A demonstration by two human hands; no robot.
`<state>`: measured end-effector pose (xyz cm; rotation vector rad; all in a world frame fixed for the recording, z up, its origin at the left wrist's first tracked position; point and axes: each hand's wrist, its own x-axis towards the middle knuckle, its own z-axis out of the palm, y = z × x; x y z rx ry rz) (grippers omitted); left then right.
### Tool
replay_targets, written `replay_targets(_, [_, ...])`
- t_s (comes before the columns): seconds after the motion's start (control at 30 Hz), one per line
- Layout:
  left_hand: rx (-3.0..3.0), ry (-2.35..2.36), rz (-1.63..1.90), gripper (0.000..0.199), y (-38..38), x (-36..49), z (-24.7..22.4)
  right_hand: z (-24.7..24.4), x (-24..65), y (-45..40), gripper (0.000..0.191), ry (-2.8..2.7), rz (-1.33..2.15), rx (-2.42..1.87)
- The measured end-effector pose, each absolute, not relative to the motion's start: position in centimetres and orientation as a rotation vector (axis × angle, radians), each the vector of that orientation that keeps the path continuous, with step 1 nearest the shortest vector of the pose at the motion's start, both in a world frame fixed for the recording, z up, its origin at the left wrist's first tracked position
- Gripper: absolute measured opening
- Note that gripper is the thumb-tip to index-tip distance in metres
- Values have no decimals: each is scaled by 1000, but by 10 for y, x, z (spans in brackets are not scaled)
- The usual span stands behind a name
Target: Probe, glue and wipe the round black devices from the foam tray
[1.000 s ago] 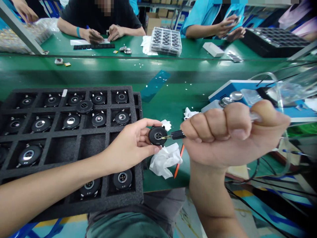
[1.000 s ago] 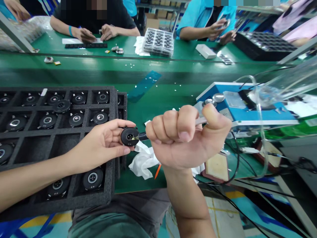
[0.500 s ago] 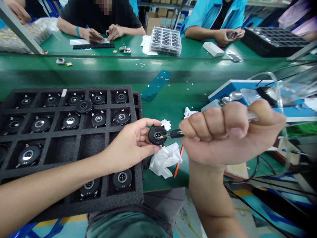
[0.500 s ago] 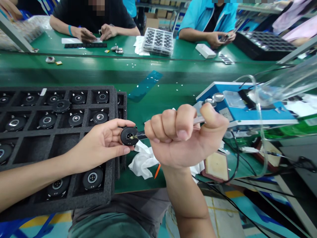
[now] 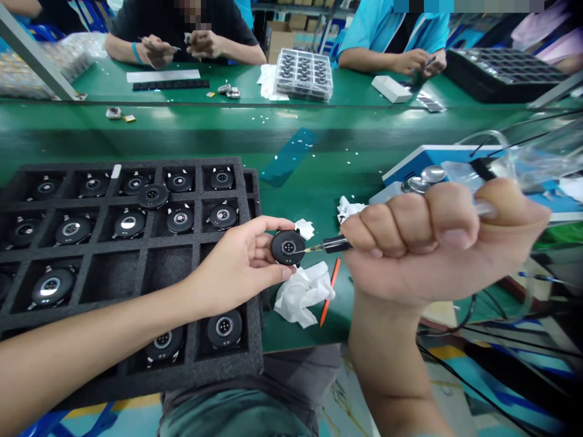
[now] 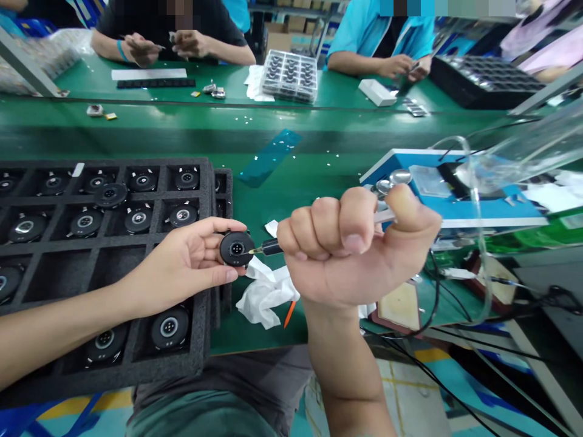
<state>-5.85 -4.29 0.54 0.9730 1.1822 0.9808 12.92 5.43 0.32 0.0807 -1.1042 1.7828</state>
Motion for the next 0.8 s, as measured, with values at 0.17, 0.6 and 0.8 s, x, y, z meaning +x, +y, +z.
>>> replay_targets(0.17, [970, 1187, 986, 54, -43, -58, 6, 3, 124, 53, 57, -1047, 1792, 133])
replay_targets(0.6, [979, 1203, 980, 53, -45, -59, 7, -1, 134, 57, 53, -1063, 1728, 45])
replay_targets(0.8, [975, 1224, 981, 52, -46, -58, 8, -5, 138, 61, 50, -966, 1737, 82])
